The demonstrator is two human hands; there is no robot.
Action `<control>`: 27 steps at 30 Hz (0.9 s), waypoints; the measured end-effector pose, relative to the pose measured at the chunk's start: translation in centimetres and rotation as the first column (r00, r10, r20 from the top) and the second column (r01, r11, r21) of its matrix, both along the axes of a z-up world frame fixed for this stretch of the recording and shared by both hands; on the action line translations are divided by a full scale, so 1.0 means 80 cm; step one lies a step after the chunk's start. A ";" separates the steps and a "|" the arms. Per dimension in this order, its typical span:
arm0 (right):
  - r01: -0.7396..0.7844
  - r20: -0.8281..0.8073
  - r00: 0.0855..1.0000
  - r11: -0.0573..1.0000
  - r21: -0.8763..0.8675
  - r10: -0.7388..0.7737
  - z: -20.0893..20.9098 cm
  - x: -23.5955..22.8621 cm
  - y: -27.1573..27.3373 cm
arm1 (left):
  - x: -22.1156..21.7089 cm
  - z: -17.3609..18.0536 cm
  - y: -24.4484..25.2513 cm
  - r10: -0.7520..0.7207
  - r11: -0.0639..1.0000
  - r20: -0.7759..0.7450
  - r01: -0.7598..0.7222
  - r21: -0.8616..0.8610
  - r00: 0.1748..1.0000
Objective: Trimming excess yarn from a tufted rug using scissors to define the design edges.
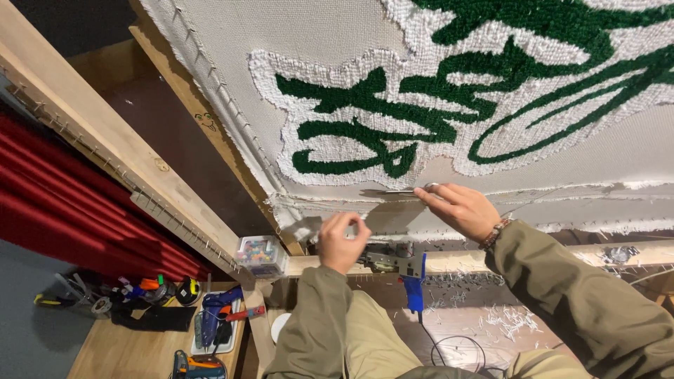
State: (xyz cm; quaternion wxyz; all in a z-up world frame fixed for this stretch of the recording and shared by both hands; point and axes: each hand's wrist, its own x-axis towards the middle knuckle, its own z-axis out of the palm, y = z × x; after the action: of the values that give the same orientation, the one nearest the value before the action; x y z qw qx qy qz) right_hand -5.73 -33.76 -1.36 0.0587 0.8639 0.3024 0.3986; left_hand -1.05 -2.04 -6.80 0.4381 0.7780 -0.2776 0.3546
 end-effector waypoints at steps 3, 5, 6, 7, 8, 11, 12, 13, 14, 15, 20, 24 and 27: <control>0.009 0.000 1.000 1.000 0.012 -0.009 0.012 -0.017 -0.014 | -0.034 0.002 -0.040 -0.127 0.992 -0.069 0.127 -0.007 0.989; 0.021 0.007 1.000 1.000 0.011 -0.021 0.012 -0.026 -0.027 | -0.067 0.006 -0.085 -0.191 0.982 -0.114 0.188 -0.033 0.975; 0.030 0.021 0.999 0.999 0.010 -0.030 0.012 -0.029 -0.031 | -0.083 0.008 -0.105 -0.251 0.968 -0.150 0.245 -0.061 0.956; 0.028 0.016 0.999 1.000 0.009 -0.028 0.024 -0.039 -0.031 | -0.098 0.022 -0.119 -0.249 0.968 -0.156 0.242 -0.063 0.956; 0.046 0.014 0.999 0.999 0.014 -0.046 0.035 -0.049 -0.032 | -0.112 0.036 -0.134 -0.340 0.940 -0.196 0.335 -0.057 0.920; 0.067 0.020 0.998 0.998 0.007 -0.067 0.048 -0.068 -0.045 | -0.148 0.057 -0.156 -0.504 0.850 -0.326 0.526 -0.025 0.799; 0.066 0.034 0.997 0.998 0.000 -0.066 0.050 -0.071 -0.051 | -0.157 0.062 -0.159 -0.564 0.785 -0.412 0.620 0.002 0.715; 0.068 0.034 0.997 0.998 -0.003 -0.068 0.046 -0.073 -0.056 | -0.154 0.060 -0.155 -0.566 0.784 -0.411 0.621 0.000 0.714; 0.086 0.032 0.996 0.996 0.006 -0.087 0.042 -0.076 -0.061 | -0.152 0.059 -0.151 -0.519 0.802 -0.448 0.595 0.039 0.728; 0.104 0.030 0.994 0.994 0.017 -0.105 0.038 -0.078 -0.065 | -0.149 0.057 -0.146 -0.467 0.819 -0.482 0.569 0.080 0.741; 0.111 0.008 0.994 0.993 0.036 -0.111 0.025 -0.084 -0.070 | -0.098 0.026 -0.098 -0.291 0.942 -0.379 0.331 0.045 0.878; 0.106 -0.024 0.994 0.993 0.061 -0.104 0.012 -0.083 -0.074 | -0.035 0.005 -0.068 -0.049 0.998 -0.261 0.058 0.025 0.964; 0.084 -0.035 0.996 0.993 0.089 -0.081 0.009 -0.087 -0.077 | -0.023 0.042 -0.038 -0.011 0.999 -0.254 0.002 -0.036 0.967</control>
State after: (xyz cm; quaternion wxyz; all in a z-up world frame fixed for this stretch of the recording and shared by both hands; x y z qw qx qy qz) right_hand -12.69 -39.89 -0.64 0.0311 0.8835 0.2491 0.3955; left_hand -2.86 -5.09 -3.47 0.4847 0.8084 -0.2154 0.2553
